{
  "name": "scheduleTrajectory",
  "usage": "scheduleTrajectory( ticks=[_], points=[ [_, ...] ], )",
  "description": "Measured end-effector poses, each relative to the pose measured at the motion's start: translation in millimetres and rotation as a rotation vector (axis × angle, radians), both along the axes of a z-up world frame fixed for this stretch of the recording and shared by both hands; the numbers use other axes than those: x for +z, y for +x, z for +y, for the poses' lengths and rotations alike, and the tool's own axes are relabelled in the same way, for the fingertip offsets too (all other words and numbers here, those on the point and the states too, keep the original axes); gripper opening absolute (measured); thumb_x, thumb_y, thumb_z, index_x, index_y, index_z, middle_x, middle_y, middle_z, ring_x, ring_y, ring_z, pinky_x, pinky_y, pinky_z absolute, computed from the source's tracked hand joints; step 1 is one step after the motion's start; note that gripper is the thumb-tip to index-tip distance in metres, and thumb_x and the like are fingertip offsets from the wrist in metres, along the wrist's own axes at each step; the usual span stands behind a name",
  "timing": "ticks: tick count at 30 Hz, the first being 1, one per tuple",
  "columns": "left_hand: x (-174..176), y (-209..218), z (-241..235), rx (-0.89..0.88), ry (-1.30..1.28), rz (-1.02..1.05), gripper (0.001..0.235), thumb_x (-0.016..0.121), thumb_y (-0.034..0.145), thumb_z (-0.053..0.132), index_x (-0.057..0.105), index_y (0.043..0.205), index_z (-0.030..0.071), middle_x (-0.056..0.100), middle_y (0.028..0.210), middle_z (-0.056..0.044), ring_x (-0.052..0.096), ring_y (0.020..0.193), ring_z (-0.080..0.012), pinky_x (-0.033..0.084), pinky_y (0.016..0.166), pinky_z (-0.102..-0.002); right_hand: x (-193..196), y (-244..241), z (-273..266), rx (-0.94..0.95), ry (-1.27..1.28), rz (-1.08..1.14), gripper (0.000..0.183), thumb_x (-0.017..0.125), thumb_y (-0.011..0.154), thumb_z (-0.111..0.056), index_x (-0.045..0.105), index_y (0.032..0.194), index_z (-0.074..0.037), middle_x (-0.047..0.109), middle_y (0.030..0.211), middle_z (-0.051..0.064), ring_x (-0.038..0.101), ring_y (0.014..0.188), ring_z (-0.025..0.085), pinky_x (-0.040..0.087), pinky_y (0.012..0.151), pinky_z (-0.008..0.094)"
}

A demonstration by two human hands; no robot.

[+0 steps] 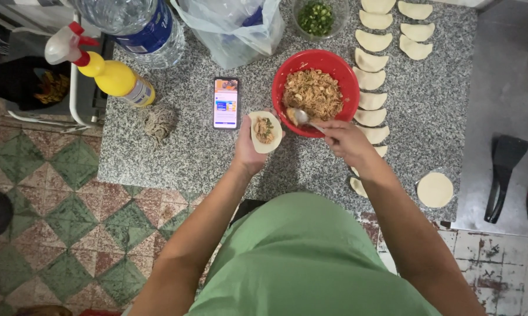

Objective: The person prepares dumplings by spooning filling from a red bowl onto circular dough wrappers, folding them by hand, and placing them on the counter.

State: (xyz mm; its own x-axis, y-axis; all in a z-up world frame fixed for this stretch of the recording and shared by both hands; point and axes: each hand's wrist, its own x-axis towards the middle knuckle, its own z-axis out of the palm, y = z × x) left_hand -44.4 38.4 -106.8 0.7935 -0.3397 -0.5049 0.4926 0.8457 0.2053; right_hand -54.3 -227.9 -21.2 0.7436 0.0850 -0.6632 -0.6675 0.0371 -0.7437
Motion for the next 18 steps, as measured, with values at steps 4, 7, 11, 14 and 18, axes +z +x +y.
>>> scheduleTrajectory(
  ticks=[4,7,11,14,18],
  points=[
    [16,-2,9,0.017,0.026,0.023,0.058,0.036,0.107,0.052,0.056,0.145,0.012,0.055,0.148,-0.017,0.051,0.137,-0.0418,0.043,0.111,-0.068,-13,-6,-11,-0.093,0.091,0.022,0.039,0.058,0.098,-0.012,0.058,0.136,-0.002,0.042,0.062,0.000,0.026,0.036,0.002,0.021,0.031,0.016],
    [13,0,10,0.020,0.042,-0.001,0.062,0.036,0.107,0.055,0.054,0.147,0.012,0.056,0.147,-0.017,0.052,0.136,-0.0421,0.043,0.111,-0.067,-11,-6,-16,-0.132,0.133,0.071,0.038,0.060,0.098,-0.013,0.057,0.136,-0.007,0.043,0.062,0.000,0.028,0.037,0.003,0.020,0.032,0.016],
    [15,2,4,0.046,0.039,-0.040,0.064,0.036,0.107,0.056,0.053,0.148,0.011,0.055,0.148,-0.017,0.054,0.134,-0.0429,0.045,0.109,-0.067,22,-8,-10,-0.150,0.156,0.056,0.036,0.060,0.098,-0.014,0.060,0.133,-0.010,0.043,0.061,-0.001,0.030,0.036,0.003,0.021,0.032,0.016],
    [16,3,-9,0.037,0.032,-0.099,0.065,0.037,0.106,0.059,0.052,0.149,0.011,0.054,0.148,-0.017,0.053,0.135,-0.0419,0.044,0.110,-0.066,39,-13,1,-0.156,0.217,0.046,0.032,0.062,0.097,-0.012,0.063,0.129,-0.013,0.043,0.059,0.000,0.029,0.036,0.003,0.021,0.031,0.016],
    [18,6,-27,-0.030,0.013,-0.200,0.069,0.032,0.108,0.061,0.044,0.156,0.012,0.043,0.157,-0.019,0.044,0.142,-0.0431,0.035,0.118,-0.064,66,-21,40,0.019,0.139,-0.038,0.034,0.055,0.103,-0.010,0.060,0.136,-0.002,0.057,0.066,0.001,0.039,0.038,0.003,0.028,0.032,0.018]
  ],
)
